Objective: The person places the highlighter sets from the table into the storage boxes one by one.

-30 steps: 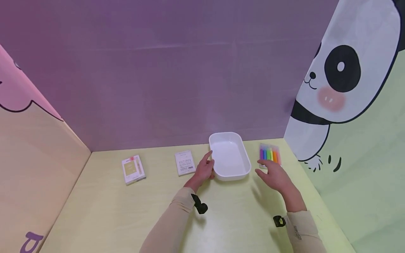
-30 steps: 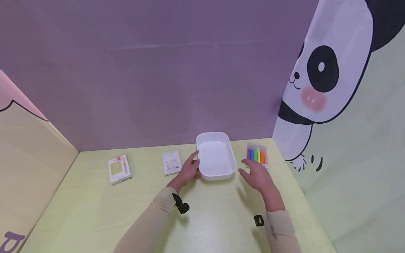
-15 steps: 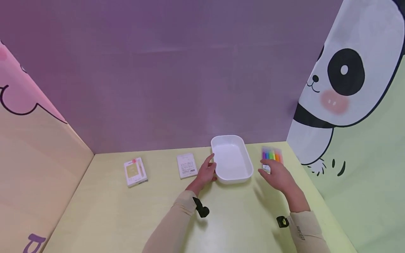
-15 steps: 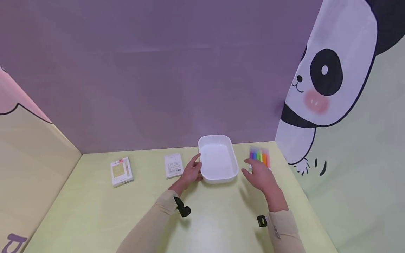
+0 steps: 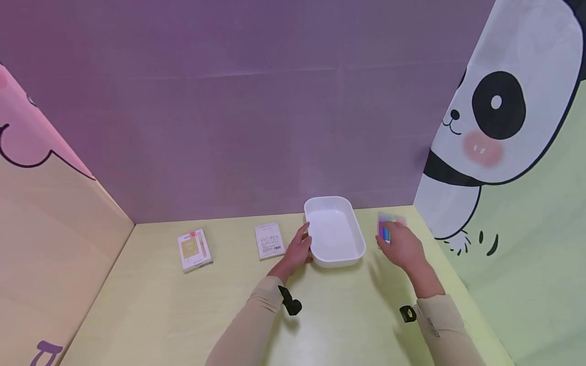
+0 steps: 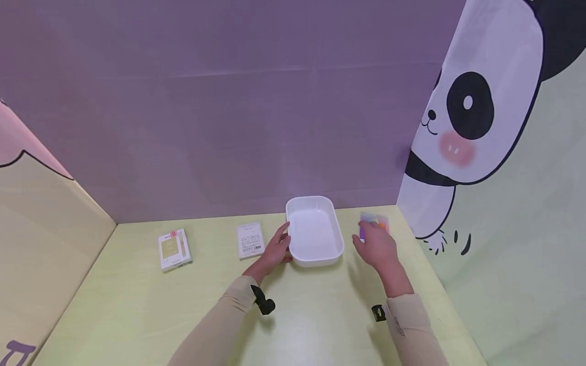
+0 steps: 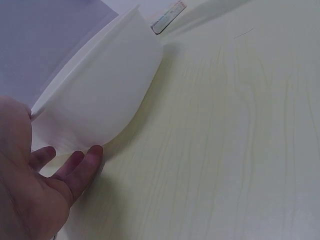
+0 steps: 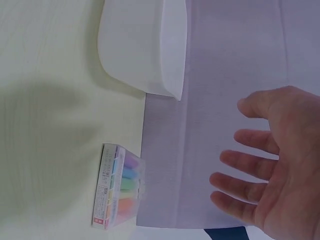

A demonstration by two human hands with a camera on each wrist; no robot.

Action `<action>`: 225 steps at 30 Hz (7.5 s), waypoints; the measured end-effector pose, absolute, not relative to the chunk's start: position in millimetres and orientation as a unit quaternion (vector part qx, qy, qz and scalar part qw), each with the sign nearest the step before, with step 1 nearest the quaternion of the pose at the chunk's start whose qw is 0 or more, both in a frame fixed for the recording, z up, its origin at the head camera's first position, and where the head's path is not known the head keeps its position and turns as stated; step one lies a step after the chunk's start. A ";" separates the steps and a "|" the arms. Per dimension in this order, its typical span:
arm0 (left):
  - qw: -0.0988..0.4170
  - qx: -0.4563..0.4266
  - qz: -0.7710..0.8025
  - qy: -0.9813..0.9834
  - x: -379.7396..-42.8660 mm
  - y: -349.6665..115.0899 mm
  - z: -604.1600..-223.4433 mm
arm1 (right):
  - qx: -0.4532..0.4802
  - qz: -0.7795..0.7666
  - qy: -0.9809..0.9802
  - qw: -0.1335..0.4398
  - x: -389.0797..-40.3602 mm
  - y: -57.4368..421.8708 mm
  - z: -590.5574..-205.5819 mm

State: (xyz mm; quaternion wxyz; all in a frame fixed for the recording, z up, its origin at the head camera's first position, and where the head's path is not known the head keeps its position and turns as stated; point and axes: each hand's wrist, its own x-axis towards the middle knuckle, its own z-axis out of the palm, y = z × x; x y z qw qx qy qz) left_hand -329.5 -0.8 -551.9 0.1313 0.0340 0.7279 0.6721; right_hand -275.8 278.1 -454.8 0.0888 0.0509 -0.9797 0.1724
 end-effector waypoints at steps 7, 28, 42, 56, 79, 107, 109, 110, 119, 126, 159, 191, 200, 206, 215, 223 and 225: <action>0.131 0.035 0.675 0.726 -330.4 -0.7 -551.3 | 0.003 0.165 -0.981 0.106 -281.2 283.0 -460.4; 0.112 0.040 0.655 0.746 -334.4 -1.7 -559.0 | -0.088 0.170 -0.976 0.100 -303.3 305.7 -491.3; 0.109 0.044 0.664 0.738 -335.2 1.6 -565.0 | -0.133 0.203 -0.968 0.066 -314.1 313.4 -509.2; 0.114 0.032 0.665 0.737 -332.5 -1.5 -563.8 | -0.180 0.210 -0.961 0.004 -330.3 317.1 -527.7; 0.111 0.041 0.667 0.736 -334.6 -0.6 -565.9 | -0.234 0.235 -0.943 -0.019 -336.4 308.1 -538.9; 0.107 0.029 0.657 0.746 -333.9 0.6 -565.7 | -0.221 0.256 -0.941 -0.008 -336.7 310.5 -547.2; 0.106 0.031 0.654 0.748 -334.1 0.7 -566.1 | -0.223 0.257 -0.940 -0.008 -336.9 310.8 -547.7; 0.105 0.033 0.652 0.750 -333.9 0.6 -566.3 | -0.223 0.257 -0.940 -0.007 -336.7 310.8 -548.0; 0.105 0.031 0.645 0.756 -332.1 -0.8 -566.6 | -0.221 0.268 -0.937 0.024 -336.6 309.7 -553.9; 0.106 0.041 0.648 0.753 -330.1 -0.5 -568.7 | -0.230 0.262 -0.937 0.033 -335.4 309.7 -557.7; 0.099 0.053 0.653 0.749 -330.4 -2.7 -567.6 | -0.213 0.235 -0.946 0.071 -338.4 309.4 -548.9; 0.099 0.053 0.648 0.753 -332.3 -2.8 -570.5 | -0.168 0.205 -0.955 0.131 -322.5 299.0 -513.4; 0.099 0.050 0.654 0.748 -330.9 -2.7 -567.9 | -0.161 0.208 -0.956 0.132 -319.1 299.1 -506.3; 0.101 0.050 0.654 0.748 -331.0 -2.6 -568.5 | -0.164 0.210 -0.955 0.134 -319.0 297.8 -506.4; 0.106 0.049 0.654 0.747 -331.2 -2.3 -568.3 | -0.164 0.214 -0.954 0.130 -318.4 294.7 -504.3; 0.103 0.046 0.652 0.750 -330.9 -2.4 -568.7 | -0.159 0.219 -0.953 0.136 -319.3 290.2 -501.3; 0.104 0.042 0.651 0.751 -330.6 -2.4 -568.1 | -0.159 0.218 -0.953 0.134 -319.6 289.2 -500.8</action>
